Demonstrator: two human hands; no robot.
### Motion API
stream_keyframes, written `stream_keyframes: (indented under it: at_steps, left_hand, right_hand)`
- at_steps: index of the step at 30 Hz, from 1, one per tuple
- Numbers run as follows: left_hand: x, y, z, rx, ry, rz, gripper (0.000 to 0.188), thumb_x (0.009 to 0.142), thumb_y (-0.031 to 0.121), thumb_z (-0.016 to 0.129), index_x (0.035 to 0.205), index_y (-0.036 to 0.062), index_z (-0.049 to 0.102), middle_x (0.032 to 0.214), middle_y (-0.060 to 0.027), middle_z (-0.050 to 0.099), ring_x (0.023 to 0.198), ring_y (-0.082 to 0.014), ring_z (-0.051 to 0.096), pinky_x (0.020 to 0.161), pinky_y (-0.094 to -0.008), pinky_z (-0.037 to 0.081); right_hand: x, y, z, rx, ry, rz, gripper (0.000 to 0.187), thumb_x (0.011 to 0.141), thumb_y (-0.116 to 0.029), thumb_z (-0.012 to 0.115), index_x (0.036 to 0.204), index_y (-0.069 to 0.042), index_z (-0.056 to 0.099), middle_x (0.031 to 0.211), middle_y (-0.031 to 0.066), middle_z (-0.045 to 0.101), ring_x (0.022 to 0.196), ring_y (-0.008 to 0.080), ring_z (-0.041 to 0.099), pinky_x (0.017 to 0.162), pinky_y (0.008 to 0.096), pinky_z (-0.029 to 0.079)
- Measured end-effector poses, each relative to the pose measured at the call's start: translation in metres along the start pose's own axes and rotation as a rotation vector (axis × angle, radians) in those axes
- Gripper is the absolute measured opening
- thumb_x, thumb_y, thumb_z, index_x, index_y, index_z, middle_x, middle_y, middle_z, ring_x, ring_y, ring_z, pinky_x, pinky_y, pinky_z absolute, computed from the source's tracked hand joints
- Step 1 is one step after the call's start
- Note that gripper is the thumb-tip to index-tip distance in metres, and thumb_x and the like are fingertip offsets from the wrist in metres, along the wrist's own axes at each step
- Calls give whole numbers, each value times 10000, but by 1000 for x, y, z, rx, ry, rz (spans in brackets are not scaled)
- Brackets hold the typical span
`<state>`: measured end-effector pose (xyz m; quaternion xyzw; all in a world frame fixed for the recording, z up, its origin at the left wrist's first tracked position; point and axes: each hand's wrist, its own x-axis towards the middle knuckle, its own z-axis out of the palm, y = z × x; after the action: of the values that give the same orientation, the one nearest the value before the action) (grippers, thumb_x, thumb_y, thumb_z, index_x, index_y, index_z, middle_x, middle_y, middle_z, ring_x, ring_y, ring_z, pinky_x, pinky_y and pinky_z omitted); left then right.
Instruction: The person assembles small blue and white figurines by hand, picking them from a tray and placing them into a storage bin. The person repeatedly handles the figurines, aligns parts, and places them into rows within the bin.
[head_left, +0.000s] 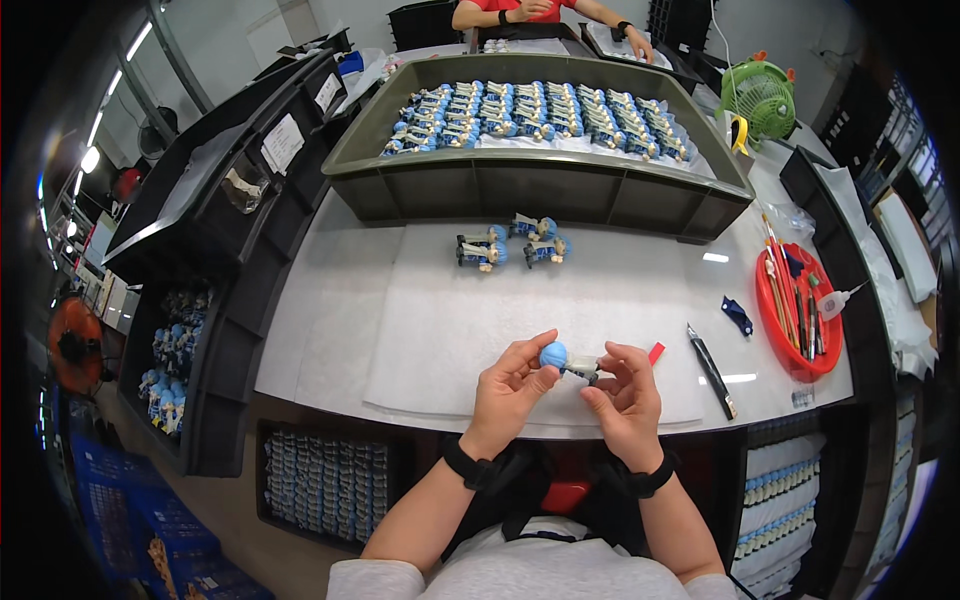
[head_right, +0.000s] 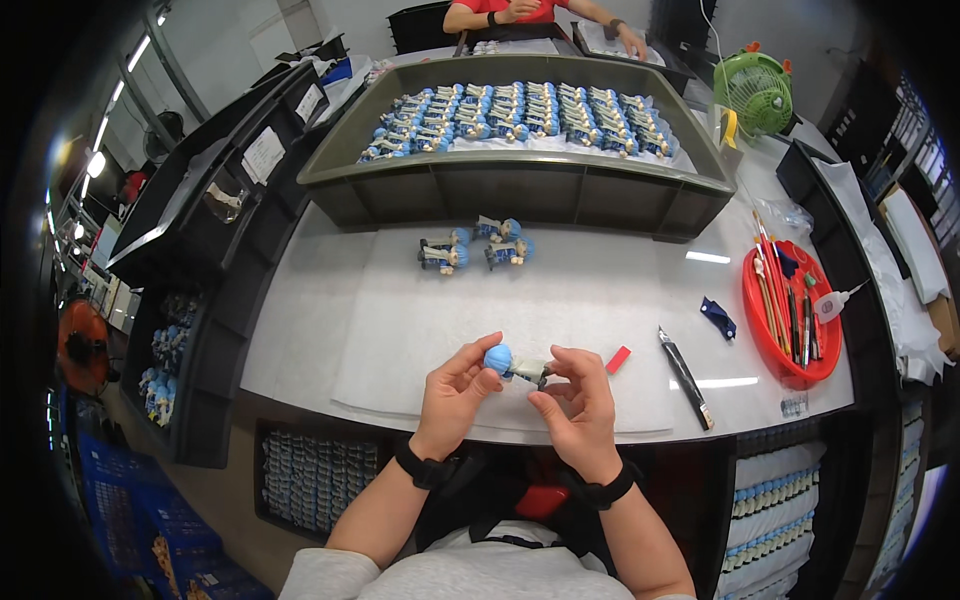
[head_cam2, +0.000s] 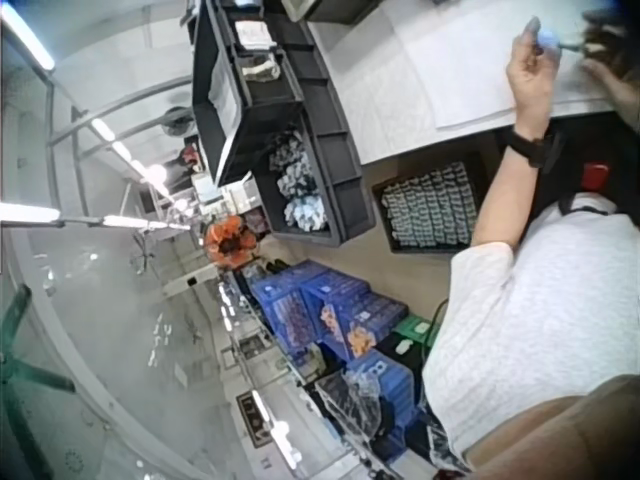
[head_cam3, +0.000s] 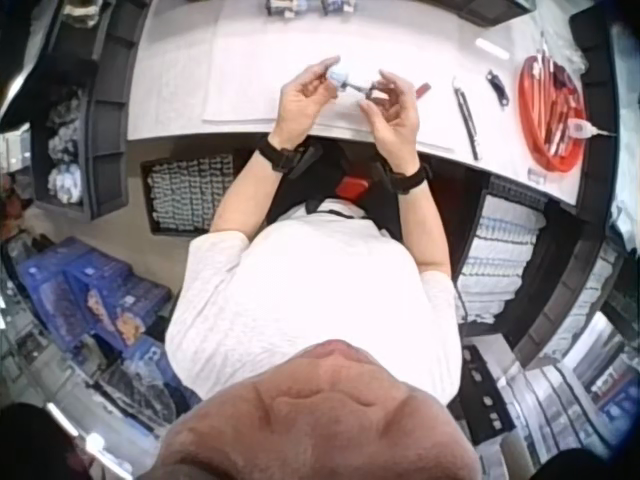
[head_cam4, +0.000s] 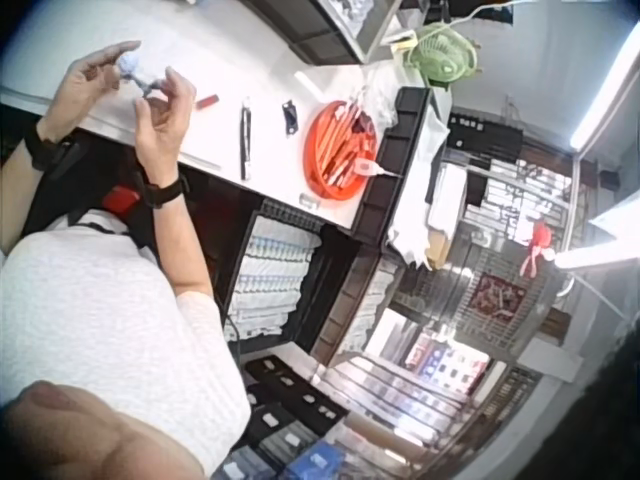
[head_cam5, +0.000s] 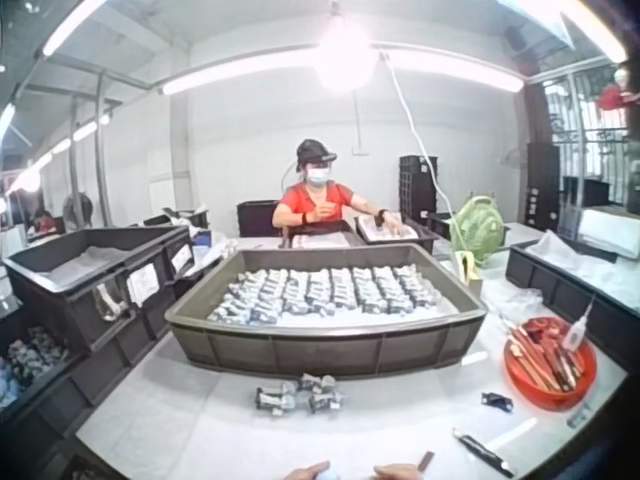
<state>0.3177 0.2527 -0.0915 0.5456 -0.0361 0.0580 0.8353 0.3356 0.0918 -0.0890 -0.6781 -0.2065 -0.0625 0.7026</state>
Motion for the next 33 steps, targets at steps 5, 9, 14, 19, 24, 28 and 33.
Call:
stream_keyframes:
  at_steps: [5,9,14,19,24,28,33]
  left_hand:
    - [-1,1,-1,74,9,36,402,841,-9,578,1233,-1,488,1079,-47,560,967,-107,533,835,-236,451]
    - [0,1,1,28,14,10,382,844,-12,569,1219,-6,497,1112,-78,561,1014,-132,537,870,-259,453]
    - [-2,4,7,65,25,-22,352,857,4,558,1206,-1,513,1079,-84,581,966,-126,560,835,-234,460]
    - [-1,4,7,168,43,-99,317,898,89,529,1198,-12,522,951,-69,621,800,-105,589,724,-220,483]
    - [0,2,5,219,29,-121,310,914,131,514,1190,-10,533,879,-58,628,728,-93,584,669,-212,475]
    - [0,2,4,224,13,-135,312,915,124,510,1193,-14,527,894,-59,626,746,-97,586,678,-217,475]
    - [-2,3,8,134,13,-56,308,905,73,504,1198,-19,499,1053,-93,600,913,-122,565,793,-249,468]
  right_hand:
    - [1,1,2,92,34,97,511,723,114,633,1185,-13,458,1115,75,472,999,148,519,792,252,483]
    - [0,3,0,86,19,120,493,729,114,630,1178,-10,468,1083,81,504,966,145,535,802,254,481]
    - [0,0,1,93,45,87,468,728,77,664,1156,-6,493,982,61,551,874,120,559,761,244,475]
    - [-2,0,-1,151,4,59,514,690,10,737,1149,0,507,918,50,574,808,108,567,710,234,472]
    - [-2,-1,-2,178,-40,66,566,664,-21,767,1163,3,502,944,65,579,786,111,573,688,235,478]
    - [-2,0,-5,187,-63,54,558,669,-35,769,1158,6,504,966,74,581,786,113,576,696,236,477]
    - [-3,-2,-4,233,-49,76,485,731,-82,735,1146,22,508,968,76,585,829,121,574,753,253,470]
